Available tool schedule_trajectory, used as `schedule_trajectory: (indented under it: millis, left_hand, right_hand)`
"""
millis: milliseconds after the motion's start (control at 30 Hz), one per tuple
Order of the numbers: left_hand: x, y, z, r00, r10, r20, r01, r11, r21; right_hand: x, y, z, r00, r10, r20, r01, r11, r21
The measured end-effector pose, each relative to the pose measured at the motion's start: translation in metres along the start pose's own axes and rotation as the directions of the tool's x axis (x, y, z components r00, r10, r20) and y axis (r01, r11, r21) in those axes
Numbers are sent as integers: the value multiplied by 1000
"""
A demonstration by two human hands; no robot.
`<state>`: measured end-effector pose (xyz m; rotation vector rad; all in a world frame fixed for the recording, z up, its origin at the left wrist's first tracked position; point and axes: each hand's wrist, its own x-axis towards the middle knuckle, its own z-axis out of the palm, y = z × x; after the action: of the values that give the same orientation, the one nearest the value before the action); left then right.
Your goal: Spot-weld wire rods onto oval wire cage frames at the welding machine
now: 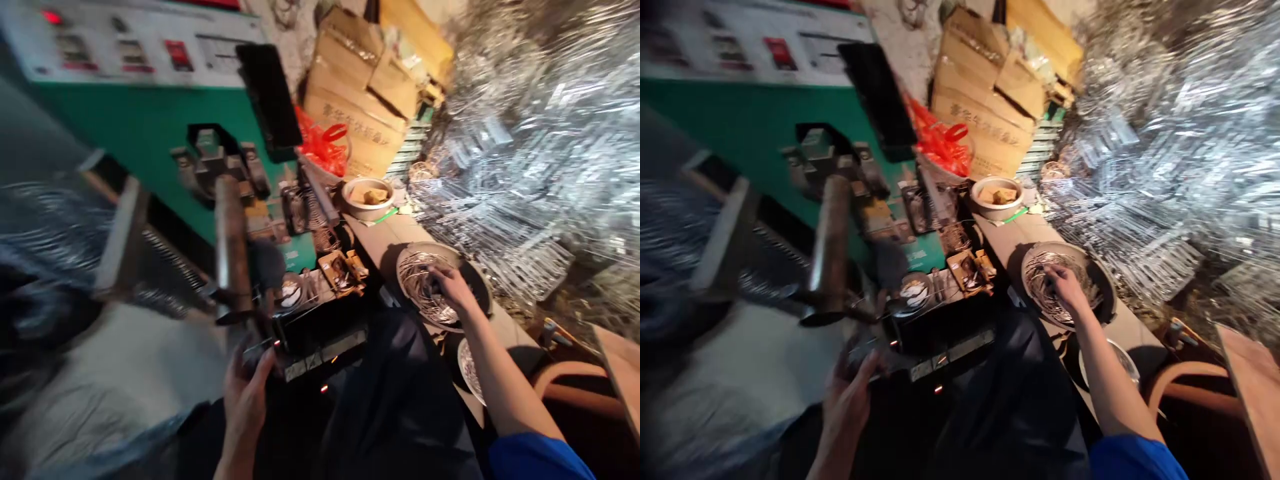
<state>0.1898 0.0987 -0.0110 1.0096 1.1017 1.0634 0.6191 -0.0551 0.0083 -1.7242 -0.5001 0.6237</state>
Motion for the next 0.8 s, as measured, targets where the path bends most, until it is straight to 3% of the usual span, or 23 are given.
schedule_trajectory:
  millis: [133,267,367,533,667,800]
  left_hand:
    - [-3,-2,1,998,57,39,-55,997,-55]
    - [-6,-3,-8,999,40,12,-40,998,-55]
    - [-20,-3,-14,1000,22,18,-21,998,-55]
    - [-40,-6,-20,1000,-26,17,27,995,-98]
    - [-48,-10,-22,999,-46,-4,45,988,-149]
    - [-51,-12,-23,997,-68,-24,63,983,-174]
  right_hand:
    - [-3,-23,36,973,-173,155,185,980,-68]
    - [-5,-46,98,927,-343,151,352,935,-42]
    - [-22,-58,141,872,-419,253,435,900,-9]
    - [-51,-58,199,762,-398,511,465,885,-5]
    - [-64,-50,225,735,-330,592,432,901,-34]
    - [-67,-45,233,726,-284,626,412,909,-65]
